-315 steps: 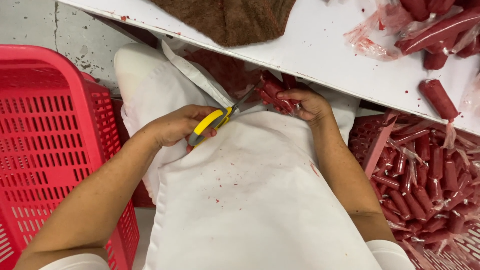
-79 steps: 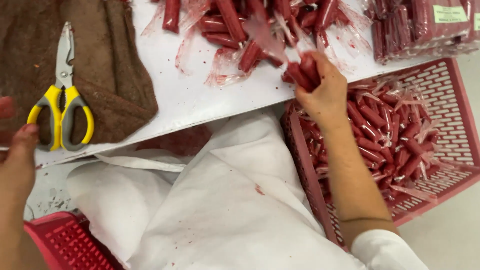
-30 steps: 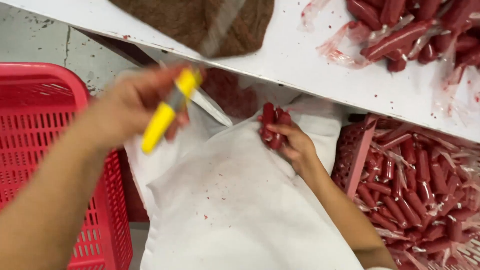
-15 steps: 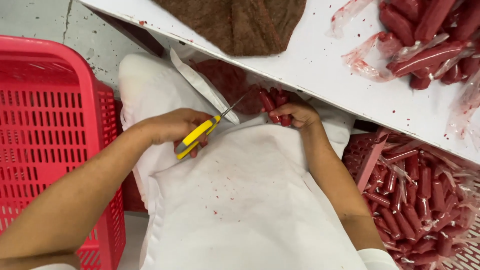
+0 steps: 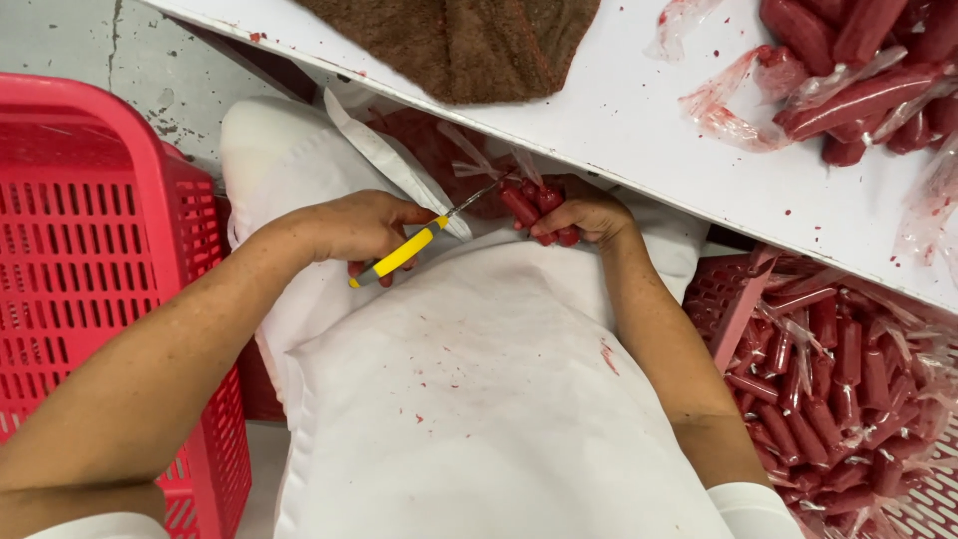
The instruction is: Cutting plastic packaging off small red food items and placing them into a pink plastic basket for further processing.
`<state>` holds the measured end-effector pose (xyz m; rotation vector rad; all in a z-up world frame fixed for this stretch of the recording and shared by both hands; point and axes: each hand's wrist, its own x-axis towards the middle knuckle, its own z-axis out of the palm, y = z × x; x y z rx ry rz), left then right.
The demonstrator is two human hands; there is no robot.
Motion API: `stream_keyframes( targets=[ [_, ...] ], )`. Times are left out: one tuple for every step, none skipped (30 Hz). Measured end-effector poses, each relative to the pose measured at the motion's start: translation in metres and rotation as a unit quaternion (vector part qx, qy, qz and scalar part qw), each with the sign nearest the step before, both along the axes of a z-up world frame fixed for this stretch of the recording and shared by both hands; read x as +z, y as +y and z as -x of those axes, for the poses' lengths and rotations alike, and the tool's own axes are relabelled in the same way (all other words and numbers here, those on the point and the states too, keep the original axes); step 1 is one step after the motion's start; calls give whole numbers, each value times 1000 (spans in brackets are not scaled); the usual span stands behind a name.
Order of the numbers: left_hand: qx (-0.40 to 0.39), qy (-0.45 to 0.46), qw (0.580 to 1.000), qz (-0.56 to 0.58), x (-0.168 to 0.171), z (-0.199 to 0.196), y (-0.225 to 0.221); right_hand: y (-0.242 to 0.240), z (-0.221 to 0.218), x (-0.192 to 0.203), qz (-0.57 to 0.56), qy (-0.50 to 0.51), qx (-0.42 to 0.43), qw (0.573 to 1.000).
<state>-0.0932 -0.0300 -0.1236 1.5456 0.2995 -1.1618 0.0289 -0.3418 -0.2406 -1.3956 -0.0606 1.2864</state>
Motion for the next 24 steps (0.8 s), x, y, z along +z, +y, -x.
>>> stream_keyframes(
  targets=[
    [-25, -12, 999, -28, 2, 0, 2, -2, -1, -2, -14, 19, 1, 1000],
    [-50, -24, 997, -55, 4, -1, 4, -3, -1, -4, -29, 38, 2, 999],
    [-51, -22, 997, -54, 12, -2, 3, -6, -1, -6, -28, 40, 1, 999],
    [-86, -40, 991, -93, 20, -3, 3, -7, 0, -7, -33, 45, -1, 998],
    [-118, -61, 982, -134, 29, -6, 4, -7, -3, -9, -40, 48, -2, 998],
    [-118, -62, 982, -135, 32, -7, 4, -7, -4, -7, -41, 47, -1, 998],
    [-134, -63, 977, -151, 35, -8, 6, -6, -4, -5, -48, 53, 2, 997],
    [-151, -64, 972, -168, 38, -9, 7, -5, -5, -4, -55, 59, 5, 997],
    [-151, -62, 972, -167, 40, -8, 7, -6, -4, -7, -55, 61, 5, 997],
    [-155, -64, 970, -176, 41, -8, 8, -6, -3, -10, -55, 56, 4, 997],
    [-160, -68, 967, -184, 42, -10, 8, -8, -3, -12, -54, 49, 2, 997],
    [-162, -68, 967, -183, 44, -6, 8, -5, 1, -14, -53, 49, 0, 997],
    [-151, -50, 974, -164, 47, -4, 8, -2, 4, -15, -42, 39, -23, 998],
    [-139, -32, 979, -145, 50, -2, 9, 1, 7, -16, -30, 28, -46, 998],
    [-140, -31, 979, -145, 48, 0, 7, -3, 8, -25, -31, 29, -46, 998],
    [-149, -37, 977, -148, 47, 3, 6, -6, 9, -34, -18, 13, -37, 999],
    [-157, -42, 975, -149, 44, 5, 4, -10, 10, -43, -6, -4, -28, 1000],
    [-157, -42, 975, -149, 51, 3, -2, -3, 6, -30, -6, -3, -28, 1000],
    [-175, -65, 968, -169, 58, 2, -8, 4, 4, -17, 7, -26, -10, 1000],
    [-193, -88, 959, -188, 64, 2, -14, 11, 1, -3, 19, -50, 8, 999],
    [-193, -87, 959, -188, 62, 2, -17, 17, 4, 7, 19, -48, 8, 999],
    [-182, -93, 960, -194, 59, 2, -20, 23, 6, 18, 22, -49, 12, 999],
    [-172, -101, 959, -200, 57, 0, -23, 29, 6, 29, 25, -52, 15, 998],
    [-172, -102, 959, -200, 57, -2, -25, 33, 7, 36, 25, -52, 14, 998]
  ],
)
